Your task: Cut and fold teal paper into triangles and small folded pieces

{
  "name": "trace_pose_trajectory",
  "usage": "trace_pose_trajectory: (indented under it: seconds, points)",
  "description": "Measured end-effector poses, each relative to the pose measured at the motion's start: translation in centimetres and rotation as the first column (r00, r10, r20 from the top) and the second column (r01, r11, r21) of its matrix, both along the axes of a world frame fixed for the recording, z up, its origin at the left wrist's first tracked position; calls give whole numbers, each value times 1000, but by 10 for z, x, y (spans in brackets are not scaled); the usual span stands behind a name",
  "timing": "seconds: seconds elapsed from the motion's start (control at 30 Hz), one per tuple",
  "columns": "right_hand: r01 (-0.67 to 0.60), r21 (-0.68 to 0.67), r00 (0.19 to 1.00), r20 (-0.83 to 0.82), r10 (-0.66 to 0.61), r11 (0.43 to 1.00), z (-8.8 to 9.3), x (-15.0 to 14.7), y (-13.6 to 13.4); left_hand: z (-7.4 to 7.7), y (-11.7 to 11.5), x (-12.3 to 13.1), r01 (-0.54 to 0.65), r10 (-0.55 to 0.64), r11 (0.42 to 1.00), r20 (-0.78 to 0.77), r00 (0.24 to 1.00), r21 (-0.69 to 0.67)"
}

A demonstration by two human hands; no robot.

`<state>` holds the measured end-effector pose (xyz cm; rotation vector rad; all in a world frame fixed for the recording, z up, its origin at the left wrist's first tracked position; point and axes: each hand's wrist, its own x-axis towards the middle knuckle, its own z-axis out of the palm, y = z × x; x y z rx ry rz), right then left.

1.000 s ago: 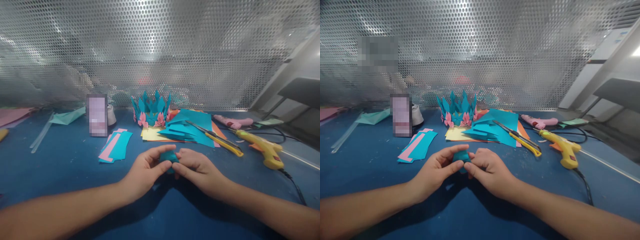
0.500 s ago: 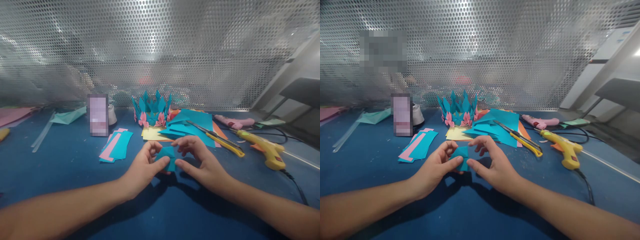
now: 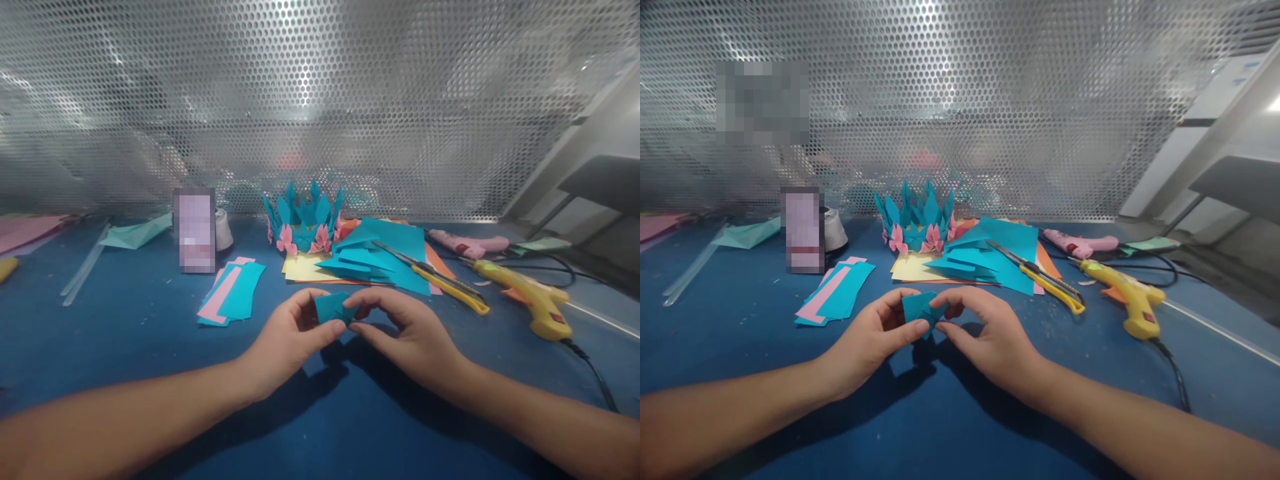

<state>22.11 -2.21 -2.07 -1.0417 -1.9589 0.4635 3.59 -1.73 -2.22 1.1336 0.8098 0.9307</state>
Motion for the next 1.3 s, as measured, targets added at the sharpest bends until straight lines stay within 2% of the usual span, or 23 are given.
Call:
trace_pose_trajectory:
  seconds: [0.2,0.7,1.13,1.3]
  points:
    - [8,-14,1000,5,-8,1000,0,1,0,0,-1,-1,19,-19,1000,-29,999,-3]
    - [-16,-38,1000,16,17,999,1,1,-1,1,1,-1,26,-25,998,19,1000,-57]
    - [-52,-110,997,-66,45,993,2,0,2,-3,2,-2,17,-17,1000,0,1000,-25]
    - [-17,-105,997,-75,9,994,0,0,4,-2,1,-1,38,-38,999,-5,999,-13]
